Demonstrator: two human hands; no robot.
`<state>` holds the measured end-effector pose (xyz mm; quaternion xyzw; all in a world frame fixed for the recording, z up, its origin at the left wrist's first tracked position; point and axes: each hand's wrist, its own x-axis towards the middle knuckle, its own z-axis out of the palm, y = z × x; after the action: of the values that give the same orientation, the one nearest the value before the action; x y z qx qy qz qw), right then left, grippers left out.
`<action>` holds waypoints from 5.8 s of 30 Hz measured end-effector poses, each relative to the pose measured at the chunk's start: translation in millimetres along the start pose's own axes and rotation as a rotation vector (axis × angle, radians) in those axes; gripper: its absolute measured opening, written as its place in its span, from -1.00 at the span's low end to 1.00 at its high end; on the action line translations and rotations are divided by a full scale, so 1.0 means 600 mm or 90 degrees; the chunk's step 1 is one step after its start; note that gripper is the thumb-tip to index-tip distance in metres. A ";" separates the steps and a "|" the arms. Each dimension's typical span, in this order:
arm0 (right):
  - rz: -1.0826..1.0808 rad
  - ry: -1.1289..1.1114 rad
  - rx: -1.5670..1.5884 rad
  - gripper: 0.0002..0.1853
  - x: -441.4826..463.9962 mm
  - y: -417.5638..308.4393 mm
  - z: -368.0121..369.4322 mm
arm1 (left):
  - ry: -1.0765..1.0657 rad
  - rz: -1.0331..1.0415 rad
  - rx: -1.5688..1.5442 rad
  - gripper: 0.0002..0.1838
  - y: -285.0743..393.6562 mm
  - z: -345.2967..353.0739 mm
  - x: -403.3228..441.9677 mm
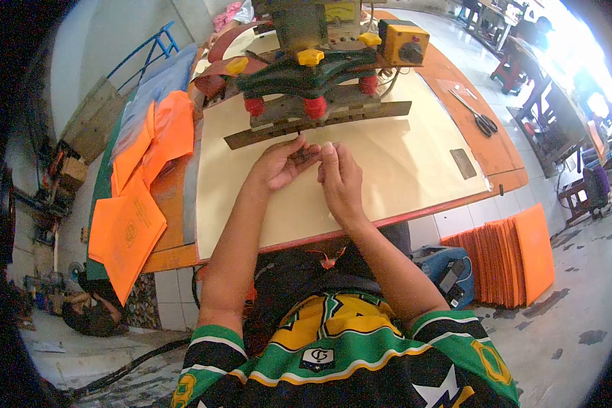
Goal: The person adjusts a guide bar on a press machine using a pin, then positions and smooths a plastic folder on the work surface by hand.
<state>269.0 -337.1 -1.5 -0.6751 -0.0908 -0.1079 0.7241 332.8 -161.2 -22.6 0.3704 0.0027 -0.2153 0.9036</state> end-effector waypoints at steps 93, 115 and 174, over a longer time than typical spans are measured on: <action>0.020 -0.013 0.020 -0.60 0.003 0.008 0.000 | -0.014 -0.027 -0.014 -0.71 0.012 -0.004 0.004; 0.295 -0.134 0.130 -0.78 0.055 0.006 0.044 | -0.045 0.008 0.035 -0.64 0.018 -0.010 0.010; 0.535 -0.253 0.676 -0.73 0.066 0.023 0.009 | -0.068 -0.011 0.110 -0.63 0.011 -0.026 0.024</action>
<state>310.9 -332.1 -3.2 -0.2154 0.0067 0.3650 0.9057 350.8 -152.1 -32.0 0.4351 -0.0612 -0.2418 0.8651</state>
